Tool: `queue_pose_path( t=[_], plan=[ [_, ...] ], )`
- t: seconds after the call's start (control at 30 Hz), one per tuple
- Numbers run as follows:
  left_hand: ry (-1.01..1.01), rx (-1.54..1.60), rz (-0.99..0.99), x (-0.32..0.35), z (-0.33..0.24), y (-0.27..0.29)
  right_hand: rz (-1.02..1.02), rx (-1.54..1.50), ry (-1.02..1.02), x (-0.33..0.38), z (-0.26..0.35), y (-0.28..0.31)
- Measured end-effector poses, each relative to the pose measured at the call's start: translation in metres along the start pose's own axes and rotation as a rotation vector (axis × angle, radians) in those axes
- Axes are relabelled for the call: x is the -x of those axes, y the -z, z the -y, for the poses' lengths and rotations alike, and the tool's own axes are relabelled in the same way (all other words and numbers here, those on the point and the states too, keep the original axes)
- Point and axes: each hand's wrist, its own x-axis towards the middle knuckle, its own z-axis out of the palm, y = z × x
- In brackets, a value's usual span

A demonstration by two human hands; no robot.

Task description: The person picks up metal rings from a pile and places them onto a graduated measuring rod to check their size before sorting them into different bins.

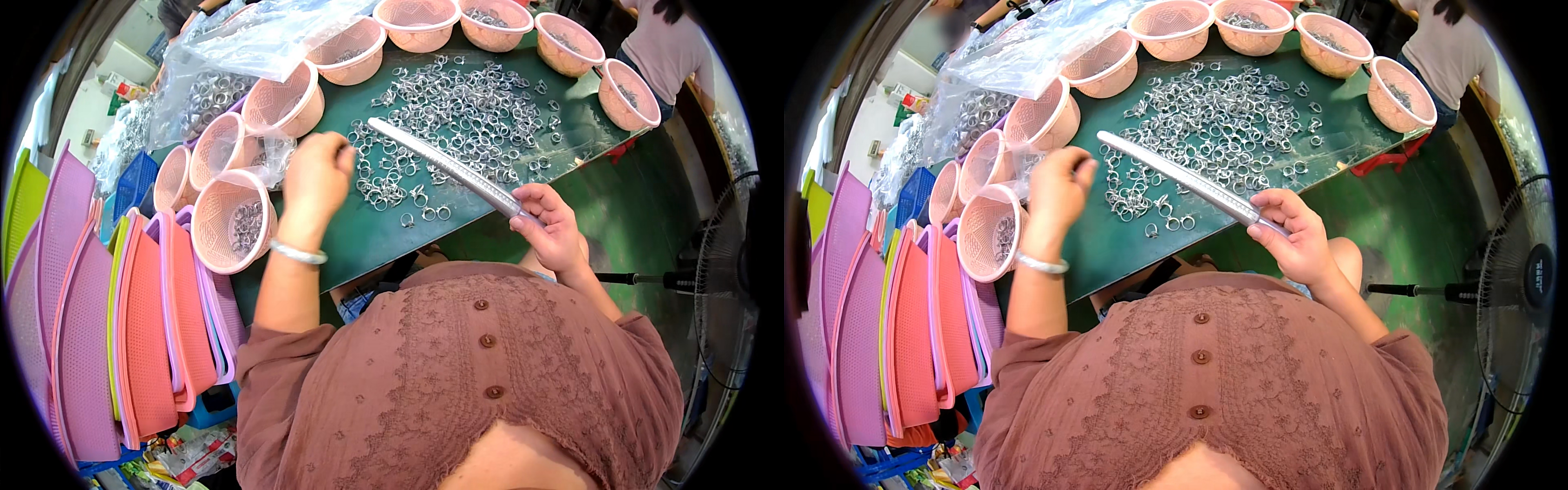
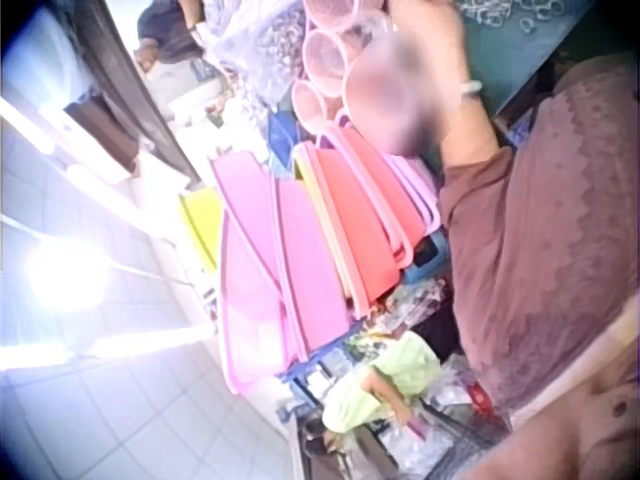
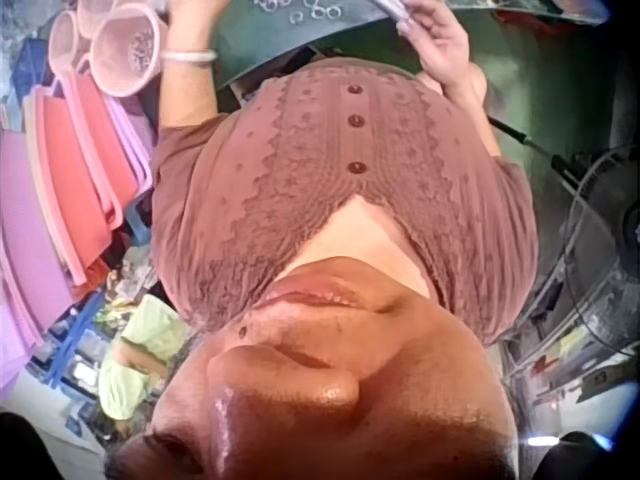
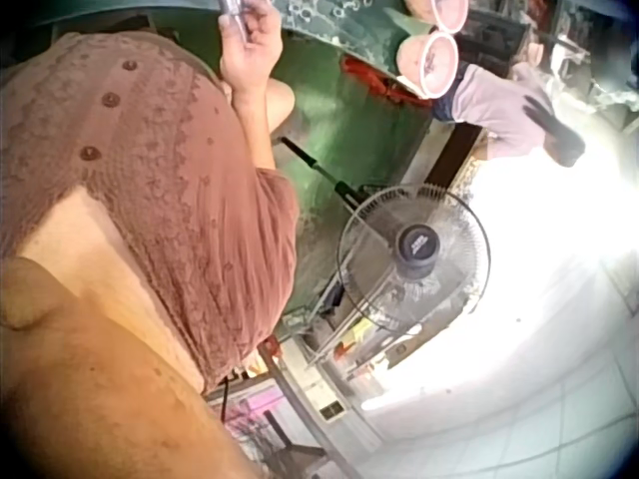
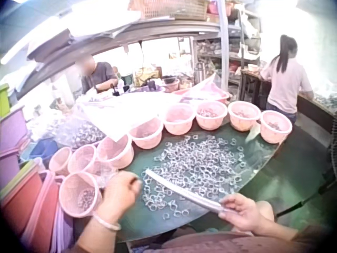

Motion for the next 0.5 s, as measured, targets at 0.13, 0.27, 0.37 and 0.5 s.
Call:
queue_pose_path(
  t=[0.13,0.27,0.37,0.5],
  plan=[
    [0.310,-0.243,0.319,-0.006,0.000,-0.033,-0.010,-0.027,-0.003,0.001,-0.001,0.000],
    [0.345,-0.018,0.308,-0.007,0.012,-0.041,-0.011,-0.014,0.006,0.002,-0.003,0.004],
    [0.345,0.252,0.207,-0.005,0.022,-0.043,-0.024,-0.035,-0.001,0.001,-0.004,0.003],
    [0.722,1.277,0.150,-0.002,0.017,-0.034,0.009,0.007,-0.033,-0.001,-0.008,0.005]
  ],
)
